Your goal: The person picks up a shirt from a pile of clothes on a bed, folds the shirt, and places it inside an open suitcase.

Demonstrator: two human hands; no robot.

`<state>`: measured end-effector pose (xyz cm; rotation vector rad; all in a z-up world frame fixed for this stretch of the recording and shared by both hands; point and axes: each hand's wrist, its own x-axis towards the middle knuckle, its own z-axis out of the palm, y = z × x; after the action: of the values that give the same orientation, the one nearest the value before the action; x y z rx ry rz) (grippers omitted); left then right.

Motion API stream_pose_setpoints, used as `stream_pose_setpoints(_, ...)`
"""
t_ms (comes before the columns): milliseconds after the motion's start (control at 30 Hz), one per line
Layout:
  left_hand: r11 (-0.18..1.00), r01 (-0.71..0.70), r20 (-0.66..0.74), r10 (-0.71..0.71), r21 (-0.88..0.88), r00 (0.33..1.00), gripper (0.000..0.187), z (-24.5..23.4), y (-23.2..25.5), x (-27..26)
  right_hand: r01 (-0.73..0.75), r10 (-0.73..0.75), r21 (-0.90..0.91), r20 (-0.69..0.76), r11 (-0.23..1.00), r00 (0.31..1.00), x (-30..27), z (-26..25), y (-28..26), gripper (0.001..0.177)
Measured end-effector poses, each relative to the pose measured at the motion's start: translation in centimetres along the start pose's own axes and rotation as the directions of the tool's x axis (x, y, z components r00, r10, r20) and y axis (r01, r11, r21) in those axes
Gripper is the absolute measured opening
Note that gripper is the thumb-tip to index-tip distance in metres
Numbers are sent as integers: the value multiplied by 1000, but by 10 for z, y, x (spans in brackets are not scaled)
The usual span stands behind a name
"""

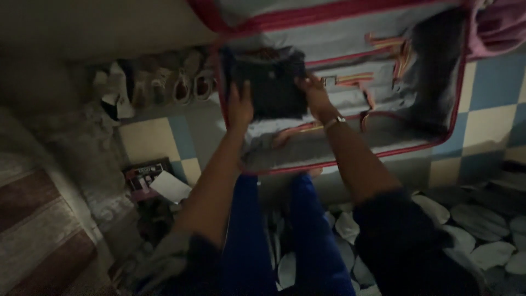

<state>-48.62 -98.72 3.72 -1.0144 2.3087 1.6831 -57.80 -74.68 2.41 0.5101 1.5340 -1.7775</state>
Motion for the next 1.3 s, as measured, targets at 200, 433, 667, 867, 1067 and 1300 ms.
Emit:
stream_pose_setpoints(200,973,75,-25,-71,217,997,77,18,-13,15,315,-392,-849,142,424,909,19,-20,37,38)
stream_pose_setpoints(433,866,9,-35,10,499,999,66,35,-39,13,246,-359,-747,10,618,933,-18,-12,46,45)
stream_pose_setpoints(667,765,-13,70,-41,644,997,85,25,1,12,-121,-274,-993,-118,3,954,1,-17,39,31)
stream_pose_setpoints(867,325,-484,316,451,813,834,75,40,30,11,481,-815,-775,-75,411,575,39,-12,28,22)
stream_pose_setpoints(1067,464,-415,358,210,783,910,93,30,28,28,-60,-65,-479,-240,876,969,68,8,-10,14)
stream_pose_setpoints(1300,383,-330,319,93,863,943,105,26,47,11,339,-405,-334,-149,879,902,101,0,4,14)
